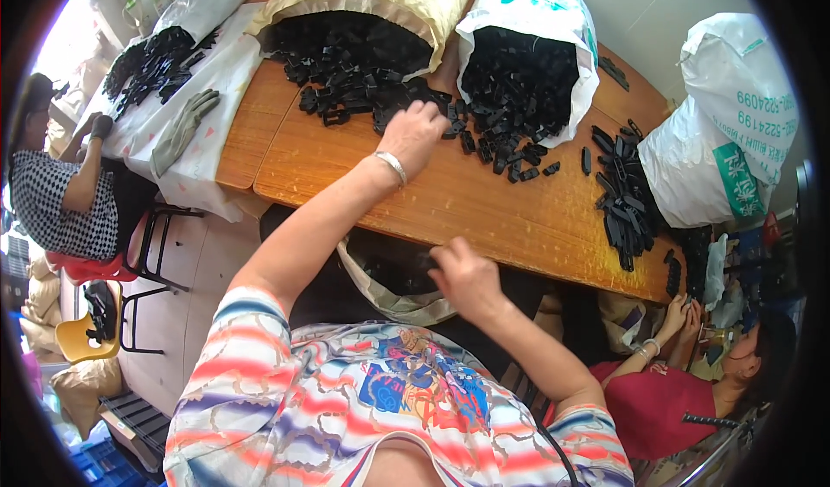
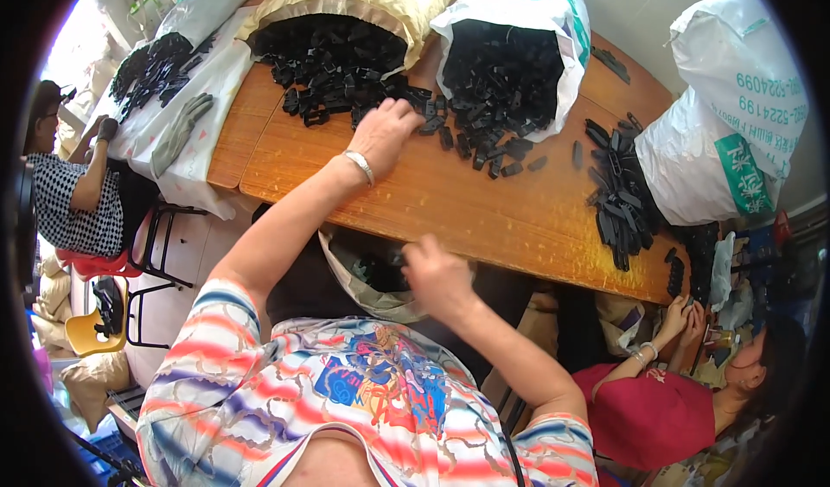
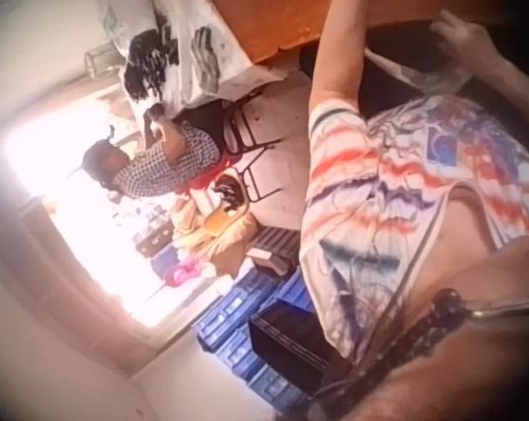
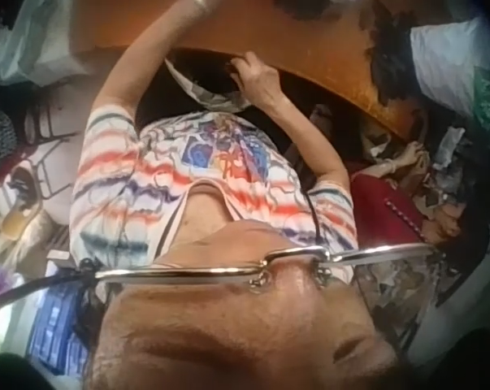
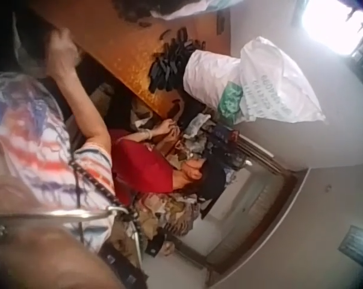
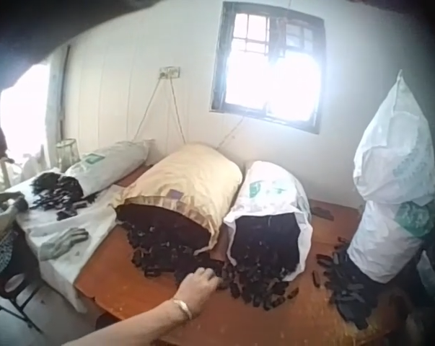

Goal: Assembling small black plastic buckle components by snapping them together at a workbench.

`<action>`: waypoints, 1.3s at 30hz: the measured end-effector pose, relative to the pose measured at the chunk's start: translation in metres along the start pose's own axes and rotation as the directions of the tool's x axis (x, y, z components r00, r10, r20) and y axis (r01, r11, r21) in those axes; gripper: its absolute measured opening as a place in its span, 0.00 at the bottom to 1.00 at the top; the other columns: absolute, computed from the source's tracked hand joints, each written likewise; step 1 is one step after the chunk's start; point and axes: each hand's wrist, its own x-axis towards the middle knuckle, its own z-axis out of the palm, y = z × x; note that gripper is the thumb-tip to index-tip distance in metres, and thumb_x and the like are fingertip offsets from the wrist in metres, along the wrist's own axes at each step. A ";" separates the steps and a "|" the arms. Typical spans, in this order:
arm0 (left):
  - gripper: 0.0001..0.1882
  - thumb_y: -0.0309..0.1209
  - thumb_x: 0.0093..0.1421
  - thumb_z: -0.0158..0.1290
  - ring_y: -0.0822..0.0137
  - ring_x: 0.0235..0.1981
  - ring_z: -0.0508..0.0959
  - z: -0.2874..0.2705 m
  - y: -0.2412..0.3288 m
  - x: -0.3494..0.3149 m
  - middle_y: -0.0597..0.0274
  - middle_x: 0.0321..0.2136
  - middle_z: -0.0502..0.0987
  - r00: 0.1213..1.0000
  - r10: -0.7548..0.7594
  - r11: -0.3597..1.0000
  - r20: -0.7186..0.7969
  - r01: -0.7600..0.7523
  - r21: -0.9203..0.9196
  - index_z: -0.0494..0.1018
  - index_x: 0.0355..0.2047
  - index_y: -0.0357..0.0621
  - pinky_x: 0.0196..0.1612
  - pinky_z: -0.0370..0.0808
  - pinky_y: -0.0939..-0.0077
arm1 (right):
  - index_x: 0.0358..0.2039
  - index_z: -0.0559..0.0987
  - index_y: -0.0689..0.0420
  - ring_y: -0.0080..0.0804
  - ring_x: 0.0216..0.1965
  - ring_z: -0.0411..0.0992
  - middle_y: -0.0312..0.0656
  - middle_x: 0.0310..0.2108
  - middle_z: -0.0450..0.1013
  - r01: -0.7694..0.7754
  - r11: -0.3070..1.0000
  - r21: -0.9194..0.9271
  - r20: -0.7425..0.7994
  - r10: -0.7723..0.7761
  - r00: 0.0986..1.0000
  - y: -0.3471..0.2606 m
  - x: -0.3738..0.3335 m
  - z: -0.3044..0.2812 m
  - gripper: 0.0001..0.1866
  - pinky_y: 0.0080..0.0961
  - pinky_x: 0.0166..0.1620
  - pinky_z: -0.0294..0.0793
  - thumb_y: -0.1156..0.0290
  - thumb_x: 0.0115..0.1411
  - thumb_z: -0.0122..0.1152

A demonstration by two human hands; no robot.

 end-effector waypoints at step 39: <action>0.18 0.25 0.65 0.53 0.70 0.48 0.77 -0.001 0.047 -0.057 0.59 0.48 0.76 0.766 -0.406 -0.558 0.498 0.223 -0.799 0.67 0.54 0.39 0.49 0.79 0.73 | 0.46 0.79 0.64 0.20 0.31 0.74 0.35 0.35 0.74 -0.059 0.878 0.476 -0.510 0.329 0.795 0.030 0.089 0.001 0.13 0.15 0.34 0.74 0.81 0.59 0.63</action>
